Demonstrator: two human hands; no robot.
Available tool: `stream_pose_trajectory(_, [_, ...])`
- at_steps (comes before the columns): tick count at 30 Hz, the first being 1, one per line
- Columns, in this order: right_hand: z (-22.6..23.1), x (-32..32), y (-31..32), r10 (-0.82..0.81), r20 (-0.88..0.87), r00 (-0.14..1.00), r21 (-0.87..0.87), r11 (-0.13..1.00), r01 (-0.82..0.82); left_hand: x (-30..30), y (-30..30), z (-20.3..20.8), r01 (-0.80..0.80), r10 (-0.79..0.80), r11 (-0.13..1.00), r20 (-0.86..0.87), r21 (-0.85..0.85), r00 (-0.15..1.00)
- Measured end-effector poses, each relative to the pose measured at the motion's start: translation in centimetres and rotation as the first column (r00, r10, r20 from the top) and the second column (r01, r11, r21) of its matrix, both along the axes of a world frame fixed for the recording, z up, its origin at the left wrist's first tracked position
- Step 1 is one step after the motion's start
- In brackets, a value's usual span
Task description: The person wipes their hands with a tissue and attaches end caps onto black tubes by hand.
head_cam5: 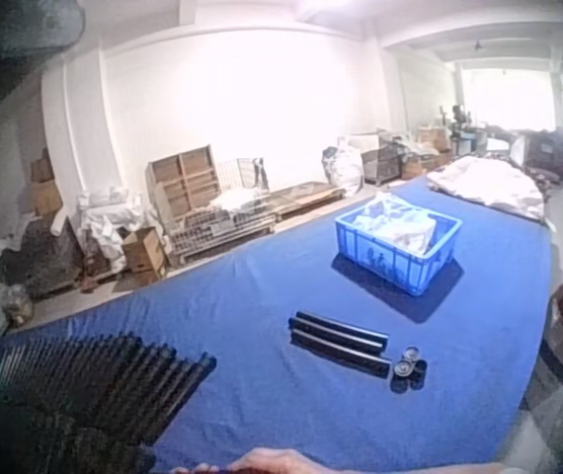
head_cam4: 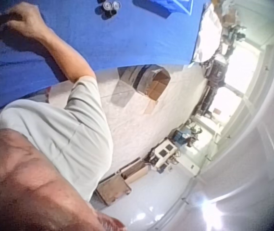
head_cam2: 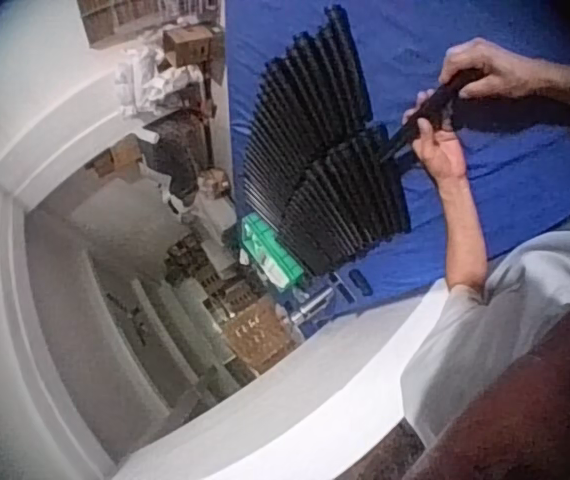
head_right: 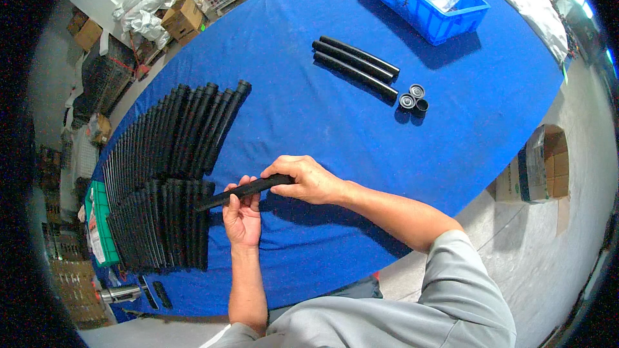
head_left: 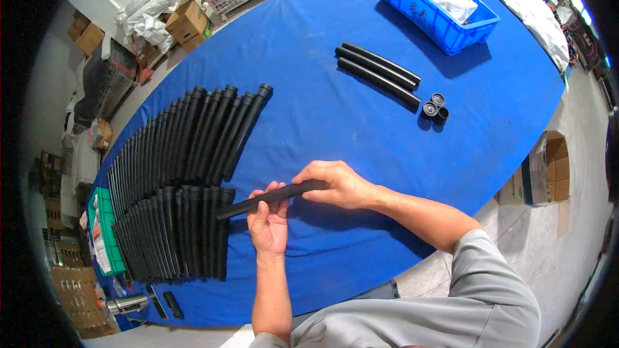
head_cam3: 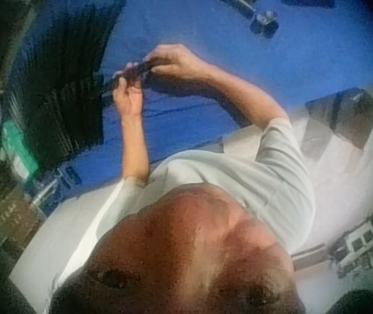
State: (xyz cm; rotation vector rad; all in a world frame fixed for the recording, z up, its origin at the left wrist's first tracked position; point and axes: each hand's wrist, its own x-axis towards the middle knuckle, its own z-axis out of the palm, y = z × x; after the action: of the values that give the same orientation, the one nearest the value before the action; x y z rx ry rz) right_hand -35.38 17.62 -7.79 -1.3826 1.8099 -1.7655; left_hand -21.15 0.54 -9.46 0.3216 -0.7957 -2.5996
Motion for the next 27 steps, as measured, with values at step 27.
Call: stream_pose_trajectory(27, [0.0, 0.4, -0.1, 0.008, 0.009, 1.000, 0.026, 1.000, -0.008, 0.3, 0.0, -0.1, -0.024, 0.025, 0.999, 0.020, -0.033, 0.999])
